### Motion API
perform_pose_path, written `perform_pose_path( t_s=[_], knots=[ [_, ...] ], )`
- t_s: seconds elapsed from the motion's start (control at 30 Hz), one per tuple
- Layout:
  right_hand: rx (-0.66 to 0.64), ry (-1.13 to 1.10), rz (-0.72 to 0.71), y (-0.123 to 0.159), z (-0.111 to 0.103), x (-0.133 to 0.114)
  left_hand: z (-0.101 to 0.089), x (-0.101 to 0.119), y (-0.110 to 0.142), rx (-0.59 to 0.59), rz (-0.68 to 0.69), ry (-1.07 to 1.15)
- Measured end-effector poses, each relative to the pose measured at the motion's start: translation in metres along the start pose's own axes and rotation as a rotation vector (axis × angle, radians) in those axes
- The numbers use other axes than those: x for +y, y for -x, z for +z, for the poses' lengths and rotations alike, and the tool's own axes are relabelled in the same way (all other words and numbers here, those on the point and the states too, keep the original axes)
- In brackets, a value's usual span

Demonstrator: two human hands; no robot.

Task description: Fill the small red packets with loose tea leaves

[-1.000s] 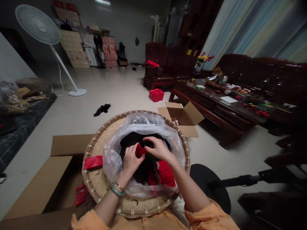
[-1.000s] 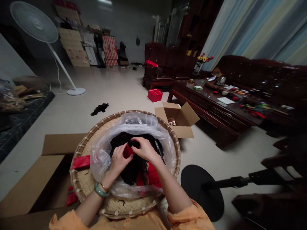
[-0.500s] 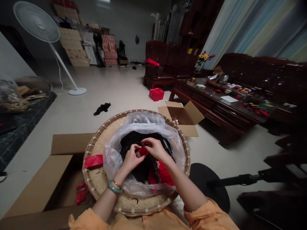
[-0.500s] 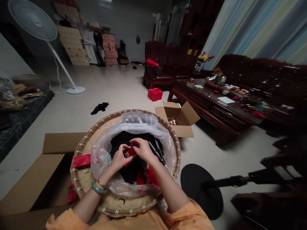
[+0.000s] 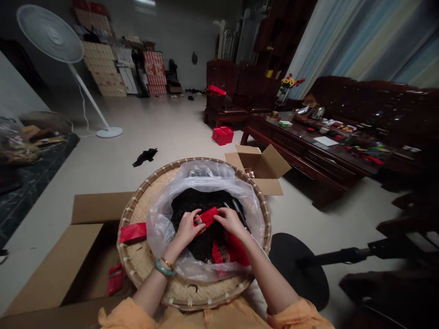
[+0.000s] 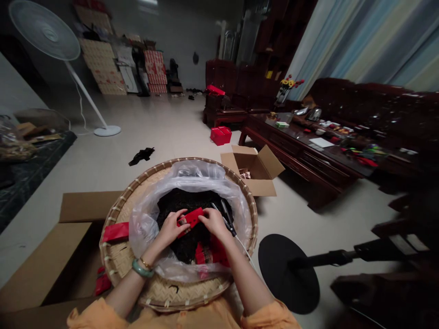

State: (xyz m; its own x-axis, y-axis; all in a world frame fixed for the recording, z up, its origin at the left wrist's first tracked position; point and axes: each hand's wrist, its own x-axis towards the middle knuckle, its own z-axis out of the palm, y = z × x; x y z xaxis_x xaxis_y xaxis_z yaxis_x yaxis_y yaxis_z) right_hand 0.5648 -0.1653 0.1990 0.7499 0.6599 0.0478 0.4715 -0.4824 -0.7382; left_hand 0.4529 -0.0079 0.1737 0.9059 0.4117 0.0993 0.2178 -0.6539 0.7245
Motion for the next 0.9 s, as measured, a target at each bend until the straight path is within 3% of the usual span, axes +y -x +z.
perform_pose_path(
  t_s=[0.07,0.23,0.33,0.53,0.67,0.8,0.9],
  knots=[
    [0.052,-0.006,-0.101,0.005,0.004,-0.008,-0.003,0.001,0.002,0.014,0.017,0.008],
    [0.06,0.131,-0.647,0.02,-0.014,-0.053,-0.008,0.0,0.007,-0.016,0.064,0.12],
    [0.049,0.237,-0.813,0.034,-0.029,-0.075,-0.01,0.002,0.012,0.004,0.073,0.273],
    [0.098,0.293,-0.719,0.049,-0.045,-0.086,-0.016,0.022,0.024,0.085,0.125,0.448],
    [0.041,0.364,-0.671,0.048,-0.045,-0.085,-0.011,0.018,0.024,0.038,0.13,0.449],
    [-0.051,0.482,-0.626,0.041,-0.043,-0.081,-0.004,0.009,0.025,-0.043,0.04,0.446],
    [-0.058,0.411,-0.635,0.036,-0.04,-0.074,-0.003,0.008,0.025,-0.087,0.002,0.511]
  ],
)
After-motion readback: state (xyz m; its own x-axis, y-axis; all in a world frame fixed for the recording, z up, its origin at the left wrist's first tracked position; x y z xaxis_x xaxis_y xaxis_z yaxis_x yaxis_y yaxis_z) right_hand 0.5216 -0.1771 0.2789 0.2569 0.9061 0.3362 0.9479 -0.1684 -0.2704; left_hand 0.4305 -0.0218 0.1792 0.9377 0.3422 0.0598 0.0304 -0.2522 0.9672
